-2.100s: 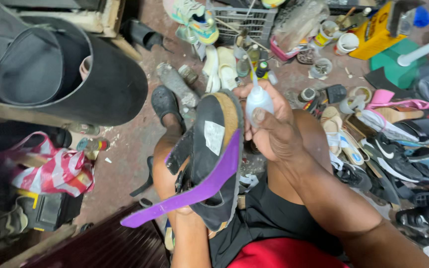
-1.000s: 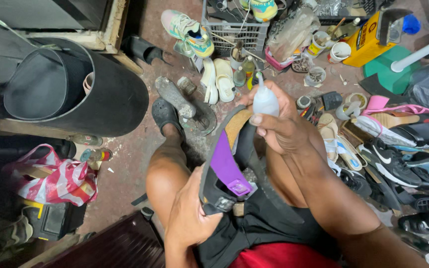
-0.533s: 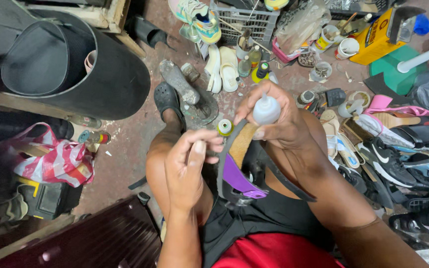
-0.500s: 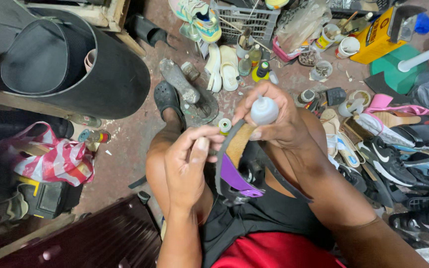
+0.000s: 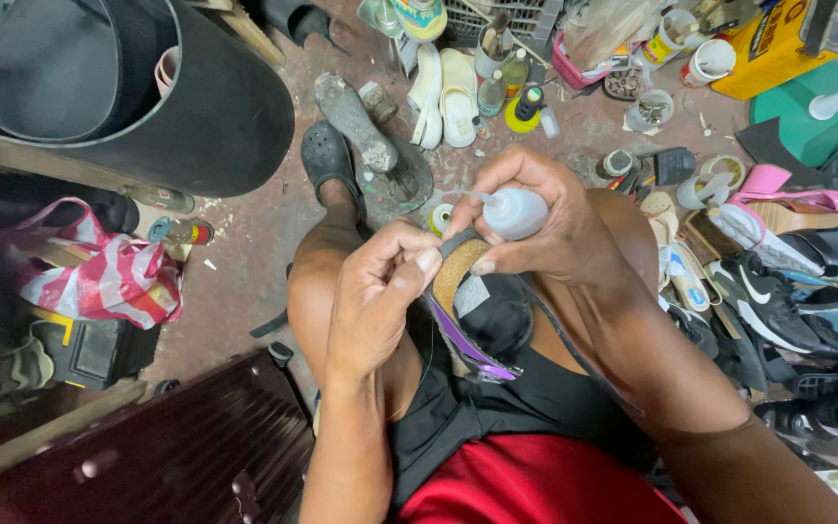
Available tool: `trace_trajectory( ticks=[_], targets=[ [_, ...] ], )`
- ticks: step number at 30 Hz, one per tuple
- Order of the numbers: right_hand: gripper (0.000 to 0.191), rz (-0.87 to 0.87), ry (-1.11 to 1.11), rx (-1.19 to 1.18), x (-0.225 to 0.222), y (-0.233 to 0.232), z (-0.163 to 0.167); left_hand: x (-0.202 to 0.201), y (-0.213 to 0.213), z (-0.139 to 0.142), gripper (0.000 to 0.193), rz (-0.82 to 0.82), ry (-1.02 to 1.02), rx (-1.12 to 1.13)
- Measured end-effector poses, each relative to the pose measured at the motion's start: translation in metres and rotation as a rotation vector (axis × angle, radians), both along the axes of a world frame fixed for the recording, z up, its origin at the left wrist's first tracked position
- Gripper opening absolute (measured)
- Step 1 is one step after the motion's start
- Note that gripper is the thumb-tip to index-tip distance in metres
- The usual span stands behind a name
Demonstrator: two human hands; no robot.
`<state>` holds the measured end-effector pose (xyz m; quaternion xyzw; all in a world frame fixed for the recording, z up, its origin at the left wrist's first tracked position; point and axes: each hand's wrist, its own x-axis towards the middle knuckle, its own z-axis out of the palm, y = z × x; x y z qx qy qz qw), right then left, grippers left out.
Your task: The person sits on the floor and repairs a purple-strapped sandal. They hold the sandal on their lap, squeeze glue from a plastic bottle along the sole and strap edges, press the strap and sole together, then dip a stick into a jar and apply liquid along the sandal edges.
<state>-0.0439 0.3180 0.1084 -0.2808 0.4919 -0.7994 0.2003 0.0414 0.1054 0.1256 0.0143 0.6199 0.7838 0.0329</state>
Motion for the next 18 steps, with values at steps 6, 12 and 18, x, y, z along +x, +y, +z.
trace_trajectory(
  ticks=[6,12,18],
  targets=[
    [0.048,0.01,-0.086,0.042,-0.002,-0.002,0.009,-0.002,0.003,-0.019,0.02,-0.053,-0.035,0.118],
    [0.047,-0.265,-0.382,0.031,0.029,-0.019,0.081,0.001,0.006,-0.025,0.043,-0.1,-0.034,0.257],
    [0.052,-0.247,-0.314,-0.216,0.0,-0.007,0.033,0.0,0.002,-0.027,0.069,-0.262,0.019,0.269]
  ],
)
